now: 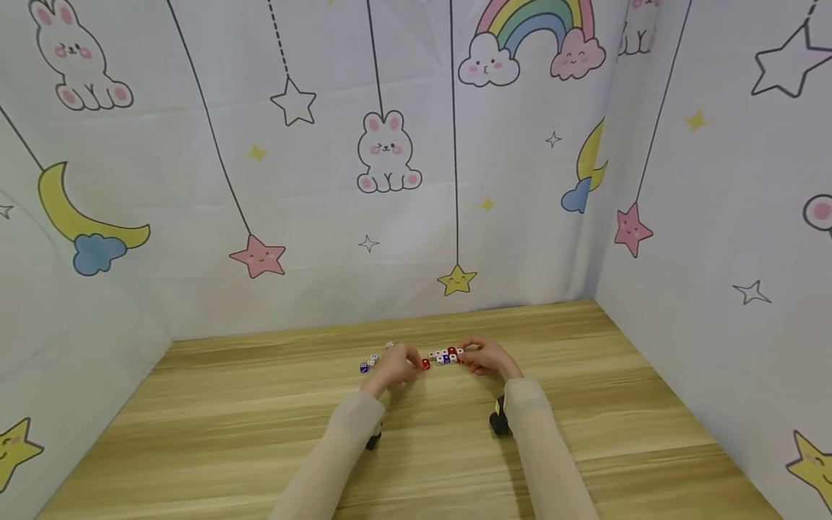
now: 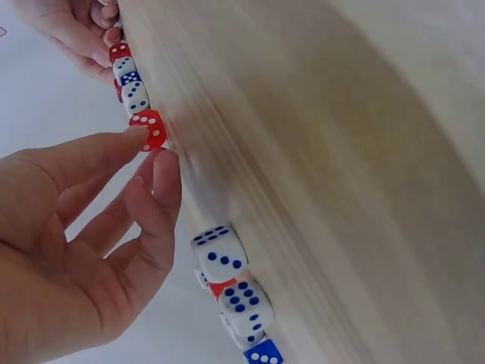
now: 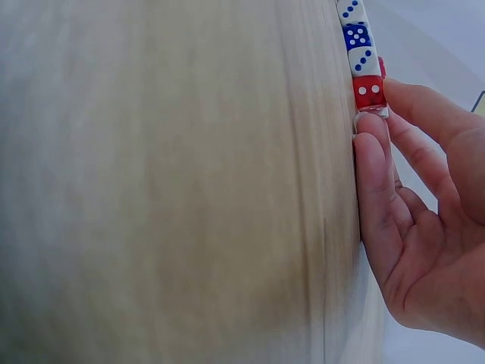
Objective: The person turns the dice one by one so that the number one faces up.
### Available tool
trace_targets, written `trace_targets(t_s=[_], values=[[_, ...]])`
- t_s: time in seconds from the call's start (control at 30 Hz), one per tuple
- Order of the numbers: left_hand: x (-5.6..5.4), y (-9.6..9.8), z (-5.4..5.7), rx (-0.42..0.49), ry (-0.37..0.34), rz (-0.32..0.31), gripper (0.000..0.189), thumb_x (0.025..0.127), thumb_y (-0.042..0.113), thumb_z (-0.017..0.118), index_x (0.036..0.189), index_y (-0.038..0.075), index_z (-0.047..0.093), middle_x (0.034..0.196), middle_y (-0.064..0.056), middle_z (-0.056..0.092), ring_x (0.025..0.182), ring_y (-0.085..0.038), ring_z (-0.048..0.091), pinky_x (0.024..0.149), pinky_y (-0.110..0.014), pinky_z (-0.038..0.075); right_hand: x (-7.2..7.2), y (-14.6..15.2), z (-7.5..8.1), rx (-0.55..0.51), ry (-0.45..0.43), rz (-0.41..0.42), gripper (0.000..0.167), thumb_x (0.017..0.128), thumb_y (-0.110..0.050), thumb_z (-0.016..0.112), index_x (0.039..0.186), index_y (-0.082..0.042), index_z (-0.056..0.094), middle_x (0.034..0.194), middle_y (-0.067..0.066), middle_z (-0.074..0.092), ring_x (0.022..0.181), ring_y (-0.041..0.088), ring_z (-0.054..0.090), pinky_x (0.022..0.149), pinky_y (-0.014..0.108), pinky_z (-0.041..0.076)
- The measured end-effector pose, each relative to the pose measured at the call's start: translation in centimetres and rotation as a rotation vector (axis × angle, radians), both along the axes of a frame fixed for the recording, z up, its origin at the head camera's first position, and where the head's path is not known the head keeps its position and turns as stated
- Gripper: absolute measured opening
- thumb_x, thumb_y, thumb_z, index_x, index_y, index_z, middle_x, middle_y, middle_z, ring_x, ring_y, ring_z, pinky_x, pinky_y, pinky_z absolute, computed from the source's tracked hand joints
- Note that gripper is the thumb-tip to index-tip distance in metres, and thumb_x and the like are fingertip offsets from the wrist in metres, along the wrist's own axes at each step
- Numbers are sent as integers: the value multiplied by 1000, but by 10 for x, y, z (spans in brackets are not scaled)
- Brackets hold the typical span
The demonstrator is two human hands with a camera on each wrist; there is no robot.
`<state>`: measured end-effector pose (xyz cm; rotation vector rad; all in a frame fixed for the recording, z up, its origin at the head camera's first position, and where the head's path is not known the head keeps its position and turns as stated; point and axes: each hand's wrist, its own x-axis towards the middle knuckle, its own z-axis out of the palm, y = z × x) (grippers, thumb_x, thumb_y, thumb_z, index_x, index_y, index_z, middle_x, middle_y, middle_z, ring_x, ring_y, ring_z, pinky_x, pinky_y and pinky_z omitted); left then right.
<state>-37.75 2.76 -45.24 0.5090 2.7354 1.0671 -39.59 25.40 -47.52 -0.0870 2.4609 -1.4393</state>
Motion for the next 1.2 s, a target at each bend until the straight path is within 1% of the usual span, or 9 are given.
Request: trace_targets(t_s=[0.27,0.5,0.73,0.8,0.9,0.97,1.07,1.13,1.2], values=[[3,6,1,-30,21,-23,38,63,-16,51,89,5,69,100,-9,66,95,-26,59,74,-34,51,3,-2,2,19,12,-11,35,88,-18,56,120,-5,52,68,0,51,53,7,47,46,17,42],[3,9,0,-36,2,-13,40,66,-14,49,94,7,69,103,-7,66,99,-25,58,77,-34,49,3,-4,2,15,-3,-20,35,87,-17,57,120,-5,52,69,1,52,54,7,48,47,17,42],[2,10,-2,-38,10,-19,47,63,-18,48,96,8,69,107,-7,65,104,-26,57,81,-35,49,3,-2,2,0,13,-2,36,88,-17,55,121,-3,50,68,0,52,52,6,47,46,17,42],[2,9,-2,-28,1,-26,48,63,-18,48,98,8,69,109,-8,64,106,-26,56,75,-32,49,3,-1,2,-3,10,-4,35,88,-16,55,121,-3,50,67,-1,52,51,5,46,46,17,42],[2,8,-2,5,-22,-34,50,63,-19,47,100,6,68,112,-10,62,99,-24,56,59,-25,45,3,-1,2,9,5,-9,35,88,-17,55,120,-4,51,66,-1,51,52,5,46,46,16,41],[3,5,0,29,-21,-42,44,66,-16,49,101,5,67,112,-11,62,96,-23,56,57,-25,43,3,-1,2,19,1,-17,35,88,-17,55,120,-5,51,67,-1,51,52,5,47,46,16,41],[4,-4,8,54,-15,-36,32,74,-9,54,101,3,66,109,-13,62,90,-24,58,60,-27,47,2,-1,1,19,2,-17,34,88,-17,55,120,-5,51,68,0,51,53,6,47,46,16,41],[0,-15,13,83,-15,-20,25,78,-4,56,100,2,65,105,-16,63,87,-26,60,64,-31,50,2,-1,1,4,0,-12,34,88,-17,55,120,-5,51,68,0,51,52,6,46,46,16,41],[-9,-29,15,122,-9,-3,21,78,-3,57,97,1,65,99,-17,63,79,-26,61,59,-31,50,2,-1,1,-8,2,-4,35,88,-16,55,120,-4,51,67,0,51,51,6,46,45,17,41]])
